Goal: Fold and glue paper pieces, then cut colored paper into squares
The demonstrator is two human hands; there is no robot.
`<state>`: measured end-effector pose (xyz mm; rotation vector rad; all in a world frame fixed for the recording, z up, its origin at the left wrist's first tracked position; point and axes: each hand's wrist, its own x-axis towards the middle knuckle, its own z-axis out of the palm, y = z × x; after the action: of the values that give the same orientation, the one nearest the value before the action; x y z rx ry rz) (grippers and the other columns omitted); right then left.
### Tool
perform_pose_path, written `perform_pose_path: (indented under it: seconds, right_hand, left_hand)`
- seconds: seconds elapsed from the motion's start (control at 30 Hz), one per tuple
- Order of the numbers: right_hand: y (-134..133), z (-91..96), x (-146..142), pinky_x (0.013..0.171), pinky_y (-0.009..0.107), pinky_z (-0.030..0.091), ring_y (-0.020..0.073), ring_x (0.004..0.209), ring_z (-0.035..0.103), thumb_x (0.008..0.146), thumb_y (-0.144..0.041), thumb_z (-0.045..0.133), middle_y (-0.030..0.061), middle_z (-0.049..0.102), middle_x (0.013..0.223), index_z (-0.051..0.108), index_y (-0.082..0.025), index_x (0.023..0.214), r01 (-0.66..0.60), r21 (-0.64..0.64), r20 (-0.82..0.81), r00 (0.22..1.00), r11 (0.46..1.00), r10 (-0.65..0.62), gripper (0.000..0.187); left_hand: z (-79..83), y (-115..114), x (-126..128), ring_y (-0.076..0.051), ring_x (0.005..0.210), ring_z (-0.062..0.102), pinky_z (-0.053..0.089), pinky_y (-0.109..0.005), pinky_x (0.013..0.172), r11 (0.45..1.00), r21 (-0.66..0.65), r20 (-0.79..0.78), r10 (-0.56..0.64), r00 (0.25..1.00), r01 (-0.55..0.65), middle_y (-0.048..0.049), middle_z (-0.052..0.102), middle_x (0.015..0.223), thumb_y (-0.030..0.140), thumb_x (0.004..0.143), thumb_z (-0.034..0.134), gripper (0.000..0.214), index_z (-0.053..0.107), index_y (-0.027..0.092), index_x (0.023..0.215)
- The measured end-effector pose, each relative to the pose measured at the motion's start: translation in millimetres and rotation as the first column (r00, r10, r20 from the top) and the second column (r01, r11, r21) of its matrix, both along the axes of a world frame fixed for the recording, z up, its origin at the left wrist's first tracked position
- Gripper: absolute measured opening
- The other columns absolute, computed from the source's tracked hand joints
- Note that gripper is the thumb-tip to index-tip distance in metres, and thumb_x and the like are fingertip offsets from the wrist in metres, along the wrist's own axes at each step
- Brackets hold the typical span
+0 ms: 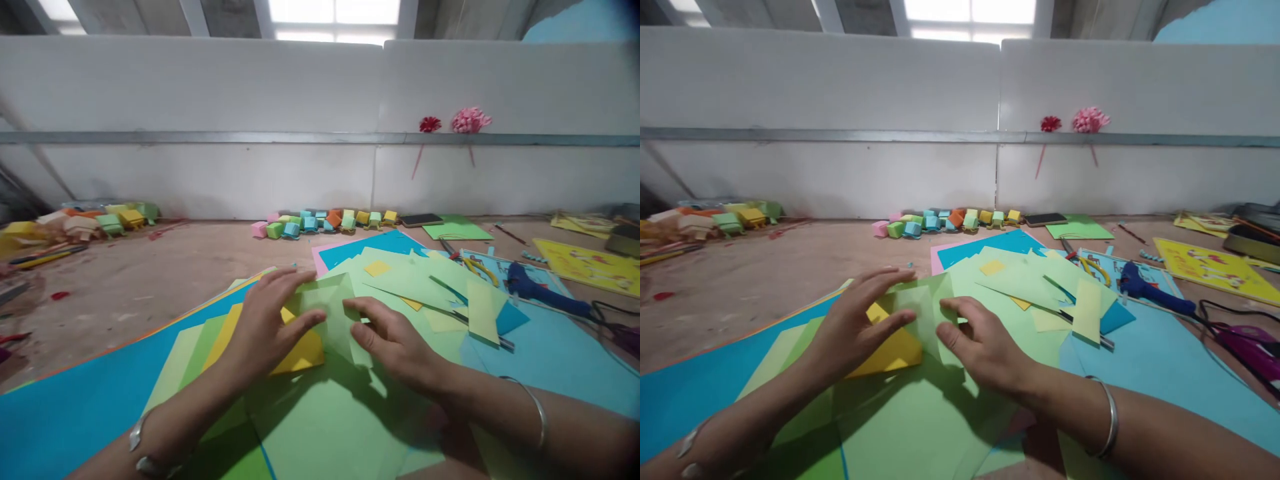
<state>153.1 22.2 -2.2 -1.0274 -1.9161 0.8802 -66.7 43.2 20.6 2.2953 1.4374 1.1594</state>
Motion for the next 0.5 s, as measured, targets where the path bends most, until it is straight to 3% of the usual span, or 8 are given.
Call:
perform_pose_path:
  seconds: [0.07,0.13,0.23,0.3,0.37,0.43,0.5]
  right_hand:
    - [-5.6,1.2,-1.1,0.089,0.035,0.055,0.0226,0.113,0.063,0.092,-0.037,0.054,0.0165,0.059,0.133,0.054,-0.016,0.134,-0.124,-0.022,0.092,0.988,0.992,0.125,0.046]
    - [-9.1,3.6,2.2,0.091,0.037,0.054,0.0229,0.112,0.063,0.09,-0.031,0.058,0.0156,0.06,0.13,0.053,-0.018,0.138,-0.21,0.041,0.262,0.946,0.977,0.193,0.05]
    - [-4.5,9.2,26.5,0.091,0.037,0.053,0.0237,0.111,0.063,0.091,-0.022,0.054,0.0141,0.065,0.12,0.062,-0.019,0.127,-0.189,0.327,0.44,0.897,0.926,0.028,0.038]
    - [6.3,11.5,58.8,0.086,0.035,0.054,0.0214,0.103,0.067,0.092,-0.017,0.049,0.0127,0.067,0.116,0.068,-0.02,0.113,-0.084,0.482,0.438,0.885,0.872,-0.157,0.029]
    - [20.5,10.7,99.4,0.069,0.032,0.055,0.0212,0.084,0.069,0.091,-0.023,0.051,0.0116,0.07,0.102,0.07,-0.02,0.102,0.021,0.605,0.419,0.842,0.796,-0.341,0.022]
    - [33.1,6.0,139.6,0.052,0.03,0.048,0.0176,0.061,0.065,0.091,-0.027,0.051,0.0091,0.072,0.089,0.072,-0.021,0.096,0.059,0.622,0.457,0.782,0.781,-0.423,0.022]
    - [40.5,-1.3,170.6,0.044,0.028,0.04,0.0153,0.049,0.059,0.085,-0.034,0.059,0.0065,0.072,0.075,0.074,-0.024,0.091,0.072,0.615,0.494,0.741,0.785,-0.455,0.018]
  left_hand:
    - [4.2,-0.7,-3.1,-0.031,0.131,0.044,0.029,-0.048,0.109,0.997,0.074,-0.008,-0.005,1.0,0.006,-0.0066,0.066,0.127,0.052,0.089,0.051,0.037,0.073,0.026,0.104]
    - [9.0,-2.5,-5.7,-0.029,0.13,0.045,0.031,-0.045,0.108,0.998,0.05,0.012,-0.035,0.999,0.034,-0.0041,0.069,0.122,0.048,0.096,0.037,0.049,0.075,0.025,0.074]
    - [15.2,-4.1,-9.6,-0.025,0.099,0.064,0.045,-0.036,0.088,0.982,-0.153,0.016,-0.106,0.994,0.107,-0.006,0.075,0.097,0.047,0.093,0.042,0.057,0.061,0.022,0.045]
    - [16.5,-4.0,-11.7,-0.021,0.075,0.067,0.047,-0.03,0.07,0.943,-0.307,-0.043,-0.152,0.987,0.132,-0.0059,0.076,0.082,0.042,0.085,0.057,0.042,0.065,0.021,0.05]
    - [14.6,-4.8,-11.4,-0.021,0.068,0.066,0.046,-0.029,0.064,0.932,-0.339,-0.112,-0.177,0.978,0.13,-0.0056,0.076,0.076,0.036,0.08,0.066,0.022,0.073,0.022,0.064]
    - [9.3,-8.3,-6.8,-0.024,0.077,0.068,0.049,-0.032,0.071,0.951,-0.273,-0.135,-0.186,0.973,0.144,-0.0073,0.077,0.082,0.035,0.08,0.068,0.016,0.077,0.023,0.08]
    - [1.5,-14.7,2.1,-0.028,0.097,0.068,0.05,-0.037,0.085,0.951,-0.234,-0.125,-0.235,0.964,0.202,-0.0099,0.076,0.102,0.039,0.084,0.066,0.026,0.076,0.024,0.102]
